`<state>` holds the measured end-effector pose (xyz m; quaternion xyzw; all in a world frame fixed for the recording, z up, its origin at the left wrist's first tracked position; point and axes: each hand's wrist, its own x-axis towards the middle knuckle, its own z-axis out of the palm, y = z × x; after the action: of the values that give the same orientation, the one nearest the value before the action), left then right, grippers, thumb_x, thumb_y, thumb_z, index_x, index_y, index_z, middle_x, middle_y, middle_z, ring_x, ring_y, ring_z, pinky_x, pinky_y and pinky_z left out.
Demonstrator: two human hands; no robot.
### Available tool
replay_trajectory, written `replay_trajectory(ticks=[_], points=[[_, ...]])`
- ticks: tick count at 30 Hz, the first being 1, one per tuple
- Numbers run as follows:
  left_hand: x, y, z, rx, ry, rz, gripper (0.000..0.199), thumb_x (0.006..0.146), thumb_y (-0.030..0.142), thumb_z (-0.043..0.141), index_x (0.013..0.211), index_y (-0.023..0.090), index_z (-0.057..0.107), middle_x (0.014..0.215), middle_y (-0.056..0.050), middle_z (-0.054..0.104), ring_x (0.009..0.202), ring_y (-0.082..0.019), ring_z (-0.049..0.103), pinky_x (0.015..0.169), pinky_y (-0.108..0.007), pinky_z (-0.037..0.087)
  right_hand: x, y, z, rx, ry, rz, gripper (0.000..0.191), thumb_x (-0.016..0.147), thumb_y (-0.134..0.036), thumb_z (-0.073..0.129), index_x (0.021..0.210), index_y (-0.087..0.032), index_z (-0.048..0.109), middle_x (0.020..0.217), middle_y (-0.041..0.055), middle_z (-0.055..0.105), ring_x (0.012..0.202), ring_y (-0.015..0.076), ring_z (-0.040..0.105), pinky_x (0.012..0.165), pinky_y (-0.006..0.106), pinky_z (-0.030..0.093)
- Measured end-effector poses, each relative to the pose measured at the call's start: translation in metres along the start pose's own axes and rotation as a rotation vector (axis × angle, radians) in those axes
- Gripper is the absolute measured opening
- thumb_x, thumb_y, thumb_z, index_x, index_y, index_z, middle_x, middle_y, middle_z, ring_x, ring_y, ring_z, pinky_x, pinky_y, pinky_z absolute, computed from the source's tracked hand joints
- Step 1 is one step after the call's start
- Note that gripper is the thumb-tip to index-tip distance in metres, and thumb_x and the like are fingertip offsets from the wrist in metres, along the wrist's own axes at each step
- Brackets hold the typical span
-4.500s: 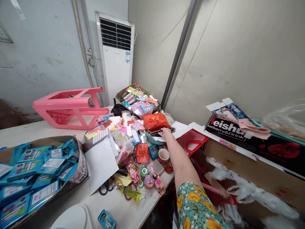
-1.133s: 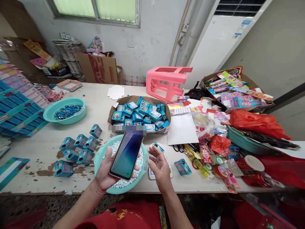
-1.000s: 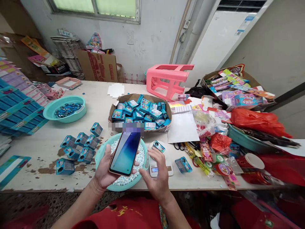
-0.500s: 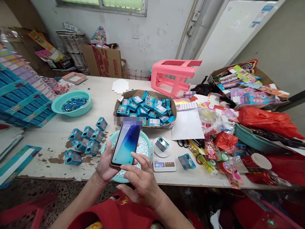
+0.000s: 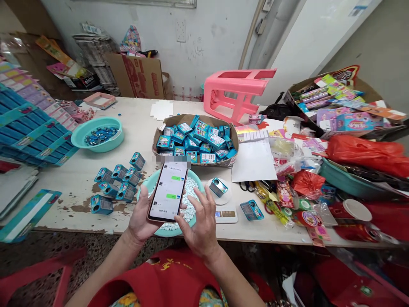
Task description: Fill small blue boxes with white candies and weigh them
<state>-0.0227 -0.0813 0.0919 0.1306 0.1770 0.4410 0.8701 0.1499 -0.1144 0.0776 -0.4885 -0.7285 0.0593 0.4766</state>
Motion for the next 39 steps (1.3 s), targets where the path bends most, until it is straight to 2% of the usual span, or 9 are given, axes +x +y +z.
replay_trajectory(ticks=[6, 10, 15, 20, 27, 30, 35, 39], points=[[0.007, 0.004, 0.005, 0.000, -0.024, 0.026, 0.073, 0.086, 0.065, 0.027, 0.139, 0.016, 0.040, 0.130, -0.019, 0.053, 0.114, -0.036, 0.054, 0.093, -0.055, 0.041, -0.016, -0.014, 0.005, 0.072, 0.015, -0.114, 0.042, 0.077, -0.013, 0.066, 0.115, -0.019, 0.048, 0.109, 0.0089, 0.064, 0.116, 0.0277, 0.053, 0.101, 0.058, 0.039], [0.010, 0.005, 0.009, 0.030, -0.048, 0.023, 0.074, 0.085, 0.067, 0.029, 0.136, 0.015, 0.044, 0.132, -0.020, 0.051, 0.111, -0.038, 0.056, 0.090, -0.055, 0.043, -0.022, -0.018, 0.003, 0.093, 0.009, -0.124, 0.032, 0.076, -0.011, 0.067, 0.101, -0.020, 0.050, 0.098, 0.0058, 0.068, 0.106, 0.0260, 0.059, 0.097, 0.056, 0.043], [0.010, 0.004, 0.007, 0.034, -0.042, 0.041, 0.076, 0.085, 0.067, 0.029, 0.139, 0.015, 0.040, 0.135, -0.020, 0.049, 0.111, -0.037, 0.056, 0.091, -0.054, 0.044, -0.026, -0.017, 0.005, 0.084, 0.020, -0.101, 0.024, 0.076, -0.012, 0.067, 0.093, -0.022, 0.052, 0.089, 0.0036, 0.070, 0.106, 0.0270, 0.059, 0.092, 0.054, 0.045], [0.007, 0.004, 0.007, 0.042, -0.026, 0.058, 0.076, 0.085, 0.067, 0.029, 0.140, 0.017, 0.038, 0.136, -0.019, 0.048, 0.110, -0.036, 0.056, 0.090, -0.052, 0.045, -0.026, -0.018, 0.009, 0.070, 0.010, -0.118, 0.021, 0.078, -0.013, 0.066, 0.091, -0.022, 0.052, 0.097, 0.0047, 0.072, 0.118, 0.0301, 0.052, 0.092, 0.053, 0.044], [0.004, 0.004, 0.007, 0.030, 0.001, 0.070, 0.073, 0.086, 0.066, 0.028, 0.136, 0.016, 0.044, 0.130, -0.018, 0.053, 0.111, -0.035, 0.056, 0.092, -0.052, 0.043, -0.020, -0.021, 0.009, 0.061, 0.001, -0.170, 0.018, 0.078, -0.015, 0.066, 0.088, -0.023, 0.053, 0.102, 0.0028, 0.071, 0.123, 0.0312, 0.047, 0.093, 0.052, 0.042], [0.004, 0.004, 0.007, 0.026, -0.006, 0.067, 0.074, 0.085, 0.067, 0.026, 0.135, 0.015, 0.046, 0.128, -0.019, 0.055, 0.111, -0.035, 0.056, 0.091, -0.053, 0.044, -0.017, -0.021, 0.007, 0.071, 0.015, -0.181, 0.017, 0.078, -0.015, 0.066, 0.085, -0.022, 0.053, 0.099, 0.0027, 0.072, 0.120, 0.0309, 0.048, 0.093, 0.051, 0.042], [0.009, 0.005, 0.013, 0.040, -0.039, 0.047, 0.075, 0.084, 0.068, 0.029, 0.135, 0.016, 0.045, 0.131, -0.019, 0.052, 0.111, -0.036, 0.056, 0.090, -0.054, 0.044, -0.015, -0.019, 0.003, 0.085, 0.067, -0.156, 0.020, 0.076, -0.013, 0.068, 0.088, -0.020, 0.054, 0.080, 0.0032, 0.069, 0.099, 0.0253, 0.056, 0.089, 0.050, 0.045], [0.017, 0.008, 0.022, 0.060, -0.046, 0.043, 0.077, 0.084, 0.068, 0.028, 0.137, 0.015, 0.043, 0.134, -0.020, 0.049, 0.110, -0.037, 0.056, 0.091, -0.055, 0.042, -0.013, -0.014, 0.002, 0.071, 0.075, -0.165, 0.023, 0.075, -0.014, 0.068, 0.091, -0.020, 0.053, 0.093, 0.0061, 0.070, 0.107, 0.0277, 0.054, 0.090, 0.051, 0.045]])
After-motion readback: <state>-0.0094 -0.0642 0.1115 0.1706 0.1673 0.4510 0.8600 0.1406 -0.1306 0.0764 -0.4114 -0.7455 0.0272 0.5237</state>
